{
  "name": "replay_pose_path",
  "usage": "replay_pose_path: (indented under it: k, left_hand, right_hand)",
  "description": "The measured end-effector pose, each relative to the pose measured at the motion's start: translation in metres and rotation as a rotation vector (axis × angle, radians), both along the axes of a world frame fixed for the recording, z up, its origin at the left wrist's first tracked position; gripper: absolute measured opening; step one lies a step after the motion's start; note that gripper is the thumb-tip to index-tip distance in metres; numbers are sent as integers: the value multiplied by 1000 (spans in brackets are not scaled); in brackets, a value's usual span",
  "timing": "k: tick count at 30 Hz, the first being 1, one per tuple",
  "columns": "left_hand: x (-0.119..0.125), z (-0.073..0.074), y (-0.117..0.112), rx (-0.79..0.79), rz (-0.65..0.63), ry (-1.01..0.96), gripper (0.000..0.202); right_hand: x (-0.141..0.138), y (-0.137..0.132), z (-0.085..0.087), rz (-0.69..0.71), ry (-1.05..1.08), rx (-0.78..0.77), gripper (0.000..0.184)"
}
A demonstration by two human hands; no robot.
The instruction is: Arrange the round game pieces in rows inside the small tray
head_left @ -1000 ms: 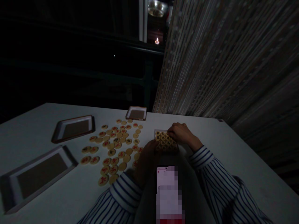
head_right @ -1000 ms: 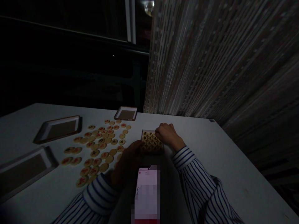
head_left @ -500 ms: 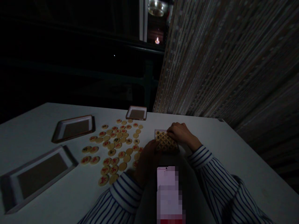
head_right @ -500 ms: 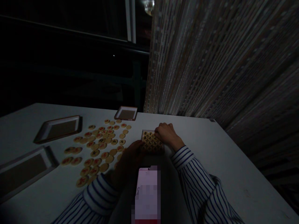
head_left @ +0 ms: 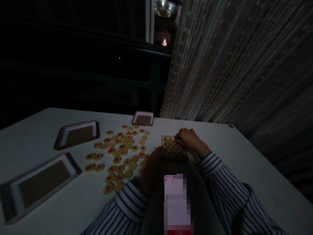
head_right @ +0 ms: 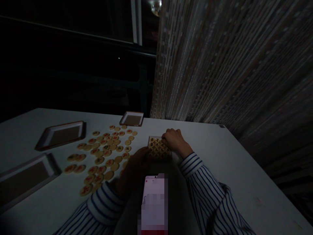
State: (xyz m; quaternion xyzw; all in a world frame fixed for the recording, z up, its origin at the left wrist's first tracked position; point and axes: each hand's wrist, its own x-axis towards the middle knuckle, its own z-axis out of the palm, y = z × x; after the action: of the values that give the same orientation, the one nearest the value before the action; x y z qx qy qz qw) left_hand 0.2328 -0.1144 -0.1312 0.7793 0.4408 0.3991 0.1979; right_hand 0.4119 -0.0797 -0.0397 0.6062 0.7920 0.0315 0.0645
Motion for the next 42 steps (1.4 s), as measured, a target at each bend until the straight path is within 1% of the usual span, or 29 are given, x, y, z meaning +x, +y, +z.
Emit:
replay_pose_path:
  k: [5, 9, 12, 16, 18, 22, 28, 35, 40, 42]
  left_hand:
    - [-1, 5, -2, -8, 16, 11, 30]
    - [-1, 6, -2, -27, 19, 40, 29]
    - [-2, 6, -2, -13, 16, 48, 28]
    - [-5, 5, -4, 13, 1, 50, 28]
    - [-8, 6, -6, 22, -4, 58, 29]
    - [-13, 9, -10, 8, 5, 106, 29]
    - [-13, 9, -13, -9, -16, 107, 32]
    - [-13, 18, -16, -29, -78, 72, 28]
    - [-13, 16, -15, -19, -89, 55, 28]
    - [-13, 15, -15, -40, -79, 67, 29]
  right_hand:
    - [7, -5, 1, -21, 64, 58, 35]
    - [18, -19, -4, -75, 147, 139, 33]
    - [24, -35, -13, -85, 217, 167, 31]
    - [30, -62, -30, -95, 334, 209, 32]
    - [30, -75, -39, -92, 405, 215, 35]
    - [28, -90, -49, -63, 455, 186, 39]
    - [26, -92, -56, -86, 407, 135, 46]
    - [26, -88, -62, -131, 332, 127, 39]
    - [24, -88, -61, -139, 301, 114, 38]
    - [23, -88, -60, -142, 292, 105, 38]
